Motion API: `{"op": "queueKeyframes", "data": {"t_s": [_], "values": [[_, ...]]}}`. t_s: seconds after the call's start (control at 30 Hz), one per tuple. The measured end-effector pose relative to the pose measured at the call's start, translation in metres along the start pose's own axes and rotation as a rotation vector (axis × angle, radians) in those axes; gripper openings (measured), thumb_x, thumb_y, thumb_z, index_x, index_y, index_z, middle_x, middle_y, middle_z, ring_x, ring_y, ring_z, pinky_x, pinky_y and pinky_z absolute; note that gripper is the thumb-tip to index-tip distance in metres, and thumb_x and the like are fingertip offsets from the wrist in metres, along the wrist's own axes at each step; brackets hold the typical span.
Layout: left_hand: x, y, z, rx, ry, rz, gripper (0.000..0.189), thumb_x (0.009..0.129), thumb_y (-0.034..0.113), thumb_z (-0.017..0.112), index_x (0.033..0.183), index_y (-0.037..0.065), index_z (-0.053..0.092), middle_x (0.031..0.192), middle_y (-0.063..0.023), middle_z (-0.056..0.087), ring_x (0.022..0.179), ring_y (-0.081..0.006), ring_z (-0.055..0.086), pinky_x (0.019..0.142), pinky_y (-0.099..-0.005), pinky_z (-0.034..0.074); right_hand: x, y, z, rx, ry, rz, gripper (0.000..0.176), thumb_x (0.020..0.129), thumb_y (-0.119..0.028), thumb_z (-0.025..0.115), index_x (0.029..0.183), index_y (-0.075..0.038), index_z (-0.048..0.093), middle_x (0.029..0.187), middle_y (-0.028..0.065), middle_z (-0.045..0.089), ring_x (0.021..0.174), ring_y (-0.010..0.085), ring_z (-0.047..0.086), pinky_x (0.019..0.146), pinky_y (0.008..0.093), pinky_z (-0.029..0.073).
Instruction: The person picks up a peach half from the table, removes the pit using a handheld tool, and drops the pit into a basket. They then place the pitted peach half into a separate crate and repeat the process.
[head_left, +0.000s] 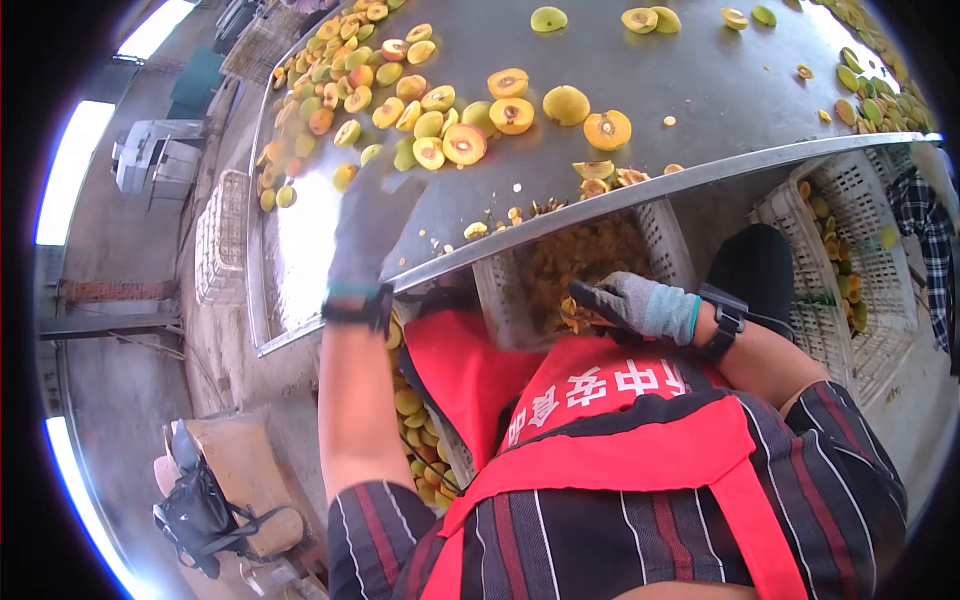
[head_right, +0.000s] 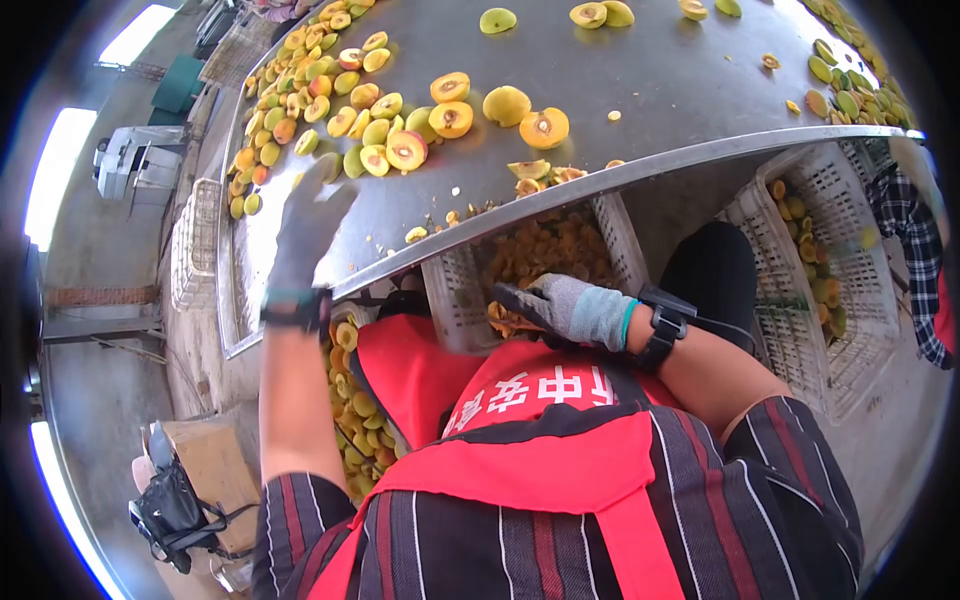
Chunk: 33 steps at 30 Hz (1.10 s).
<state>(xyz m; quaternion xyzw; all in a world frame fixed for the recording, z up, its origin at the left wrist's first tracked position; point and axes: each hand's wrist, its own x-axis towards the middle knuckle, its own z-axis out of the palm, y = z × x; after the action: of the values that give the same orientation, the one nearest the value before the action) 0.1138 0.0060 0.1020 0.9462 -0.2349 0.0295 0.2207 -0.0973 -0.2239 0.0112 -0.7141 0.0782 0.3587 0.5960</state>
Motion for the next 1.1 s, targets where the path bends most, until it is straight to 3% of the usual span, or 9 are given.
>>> {"op": "queueKeyframes", "data": {"t_s": [0.03,0.2,0.37,0.5,0.63,0.77,0.83,0.87,1.1], "values": [[0.028,-0.002,0.021,0.152,0.056,0.153,0.064,0.075,0.031,0.066,0.128,0.002,0.044,0.119,-0.0204,0.055,0.103,-0.0312,0.057,0.088,-0.0371,0.044,-0.005,-0.001,-0.002,0.000,0.012,0.001,0.067,0.083,-0.067,0.042,0.075,-0.002,0.060,0.056,0.0048,0.049,0.051,0.0146,0.048,0.050,0.0297,0.041],[0.071,0.017,0.078,0.333,-0.305,-0.010,0.058,0.071,0.031,0.069,0.118,0.003,0.051,0.111,-0.0182,0.059,0.104,-0.0297,0.057,0.088,-0.0369,0.044,-0.030,0.001,-0.016,0.085,0.030,-0.033,0.063,0.083,-0.065,0.044,0.087,-0.004,0.058,0.063,0.0061,0.053,0.054,0.0145,0.050,0.052,0.0282,0.043],[0.043,0.039,0.069,0.011,-0.345,-0.047,0.056,0.067,0.024,0.075,0.112,0.000,0.052,0.103,-0.0139,0.060,0.089,-0.0233,0.060,0.076,-0.0291,0.048,-0.041,-0.005,-0.020,0.178,0.077,-0.054,0.060,0.084,-0.064,0.042,0.090,-0.007,0.057,0.063,0.0055,0.053,0.054,0.0134,0.053,0.049,0.0270,0.045],[-0.014,0.053,0.029,-1.283,-0.184,-0.181,0.042,0.075,0.013,0.066,0.112,0.002,0.050,0.098,-0.0114,0.058,0.072,-0.0178,0.059,0.057,-0.0233,0.049,-0.039,-0.010,-0.024,0.218,-0.001,-0.129,0.061,0.089,-0.059,0.037,0.094,-0.003,0.058,0.064,0.0056,0.053,0.054,0.0111,0.054,0.043,0.0251,0.043],[-0.091,0.056,0.025,-2.153,-0.414,-0.213,0.050,0.085,0.028,0.054,0.125,0.000,0.043,0.121,-0.0213,0.050,0.093,-0.0327,0.058,0.064,-0.0294,0.052,-0.032,-0.011,-0.011,0.273,0.007,-0.263,0.052,0.092,-0.050,0.037,0.092,-0.003,0.057,0.063,0.0049,0.054,0.048,0.0109,0.053,0.042,0.0233,0.041],[-0.136,0.045,0.043,-2.288,-0.425,-0.279,0.048,0.086,0.017,0.051,0.128,-0.001,0.039,0.123,-0.0227,0.047,0.108,-0.0402,0.052,0.077,-0.0394,0.054,-0.034,-0.016,-0.007,0.085,-0.050,-0.387,0.053,0.086,-0.057,0.047,0.097,-0.006,0.059,0.065,0.0046,0.053,0.051,0.0110,0.053,0.042,0.0233,0.041],[-0.149,0.049,0.047,-1.883,-0.277,-0.338,0.045,0.084,0.005,0.053,0.127,0.003,0.039,0.120,-0.0190,0.050,0.102,-0.0379,0.056,0.075,-0.0334,0.054,-0.051,-0.041,-0.003,0.220,-0.053,-0.325,0.039,0.094,-0.042,0.042,0.097,-0.005,0.056,0.065,0.0032,0.054,0.049,0.0090,0.051,0.042,0.0211,0.039],[-0.153,0.054,0.043,-1.772,-0.316,-0.363,0.052,0.082,0.000,0.054,0.131,0.005,0.035,0.118,-0.0155,0.051,0.102,-0.0313,0.058,0.075,-0.0311,0.054,-0.044,-0.031,-0.003,0.069,-0.026,-0.545,0.039,0.093,-0.043,0.044,0.099,-0.006,0.054,0.066,0.0031,0.055,0.049,0.0086,0.051,0.042,0.0206,0.038],[-0.158,0.082,0.051,-1.743,-0.329,-0.218,0.057,0.082,0.019,0.062,0.131,0.007,0.037,0.113,-0.0087,0.054,0.084,-0.0209,0.060,0.068,-0.0309,0.051,-0.047,-0.050,0.020,0.388,0.028,-0.358,0.032,0.087,-0.035,0.059,0.099,-0.006,0.053,0.072,0.0040,0.059,0.051,0.0082,0.050,0.045,0.0222,0.041]]}}
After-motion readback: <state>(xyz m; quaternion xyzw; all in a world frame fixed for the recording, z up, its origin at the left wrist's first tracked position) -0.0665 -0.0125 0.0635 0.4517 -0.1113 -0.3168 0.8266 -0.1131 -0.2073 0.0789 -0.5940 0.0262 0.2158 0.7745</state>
